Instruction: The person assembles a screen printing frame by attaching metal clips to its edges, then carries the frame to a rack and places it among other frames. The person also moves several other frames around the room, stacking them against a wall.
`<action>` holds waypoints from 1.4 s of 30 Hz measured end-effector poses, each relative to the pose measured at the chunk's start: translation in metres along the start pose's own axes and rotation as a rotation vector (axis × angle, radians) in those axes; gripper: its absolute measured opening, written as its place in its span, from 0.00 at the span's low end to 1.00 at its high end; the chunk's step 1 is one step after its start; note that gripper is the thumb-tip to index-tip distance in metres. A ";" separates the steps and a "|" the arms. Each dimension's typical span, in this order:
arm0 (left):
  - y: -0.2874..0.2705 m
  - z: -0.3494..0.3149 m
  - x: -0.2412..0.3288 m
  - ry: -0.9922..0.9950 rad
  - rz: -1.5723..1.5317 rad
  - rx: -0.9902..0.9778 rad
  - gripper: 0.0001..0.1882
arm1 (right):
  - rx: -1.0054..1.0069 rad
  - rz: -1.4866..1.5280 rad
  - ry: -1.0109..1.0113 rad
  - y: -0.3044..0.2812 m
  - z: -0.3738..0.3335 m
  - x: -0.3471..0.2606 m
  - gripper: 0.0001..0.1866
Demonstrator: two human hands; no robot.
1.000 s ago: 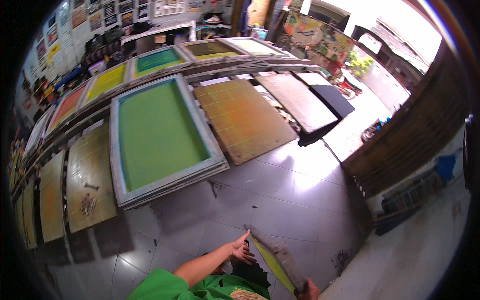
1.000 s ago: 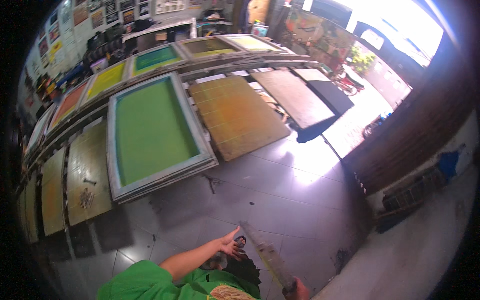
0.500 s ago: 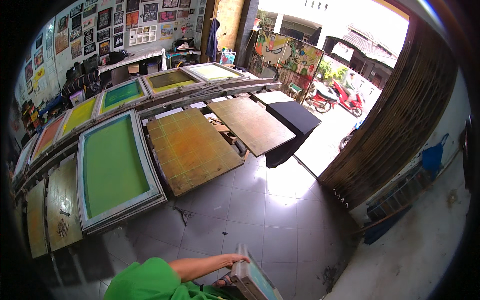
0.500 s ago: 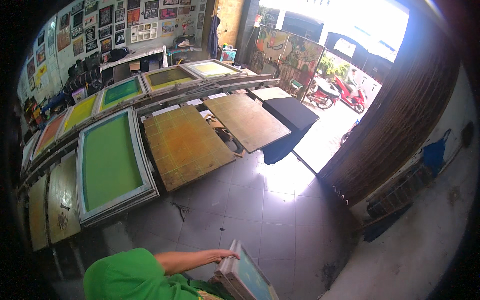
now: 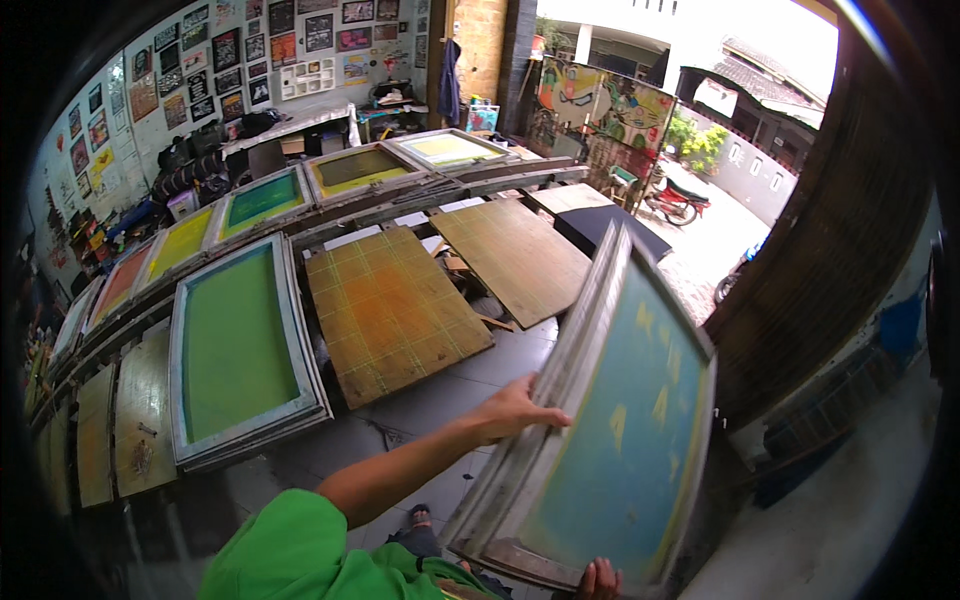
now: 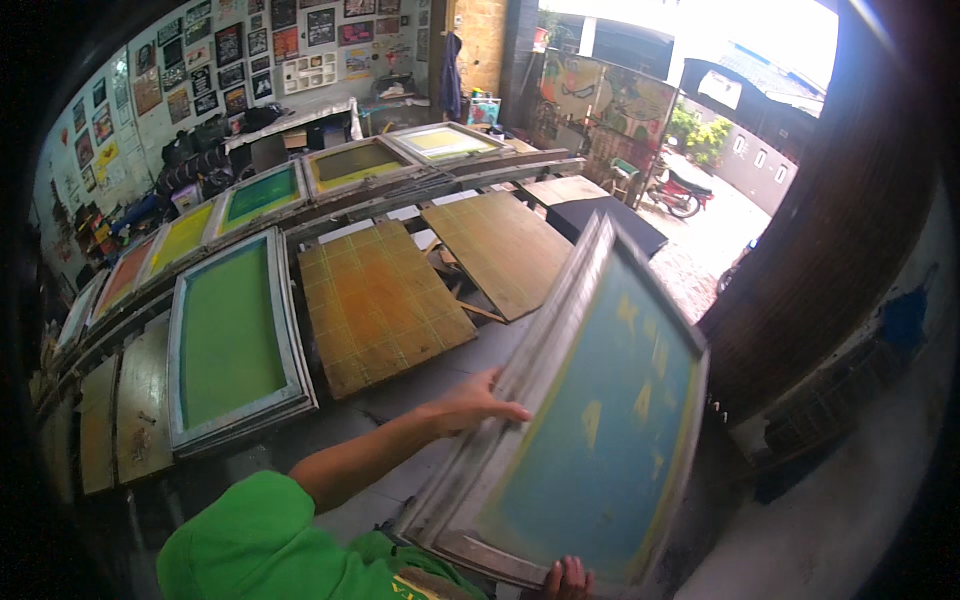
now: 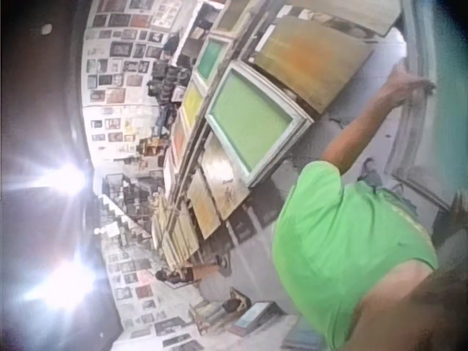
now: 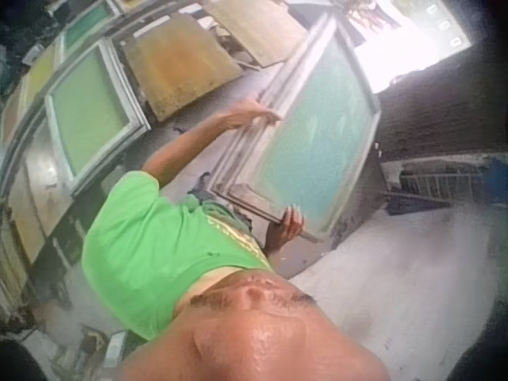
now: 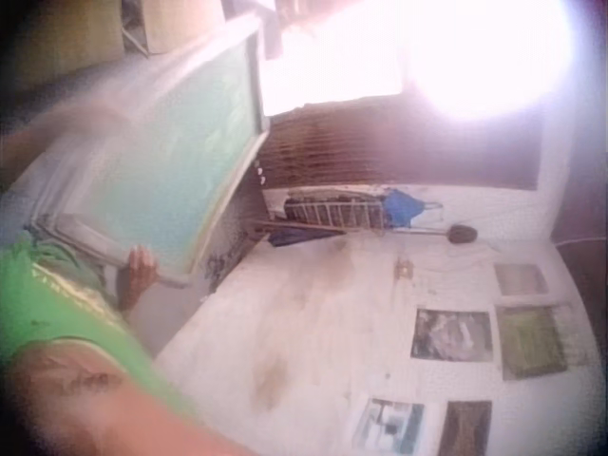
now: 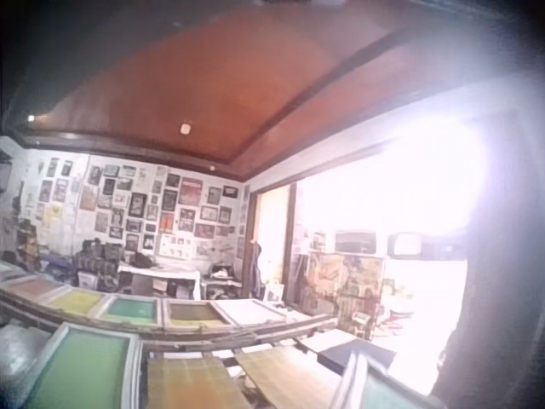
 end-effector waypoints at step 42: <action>-0.612 -0.080 -0.059 0.145 -0.164 1.189 0.37 | -0.287 0.511 -1.118 0.485 0.314 -0.281 0.32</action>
Point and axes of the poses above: each hand's wrist, its own z-axis towards the middle knuckle, its own y-axis out of the palm, x = y × z, the point moved 10 cm from there along z, towards the middle knuckle, and after that the axes turned 8 degrees about -z, right-handed, at the moved point
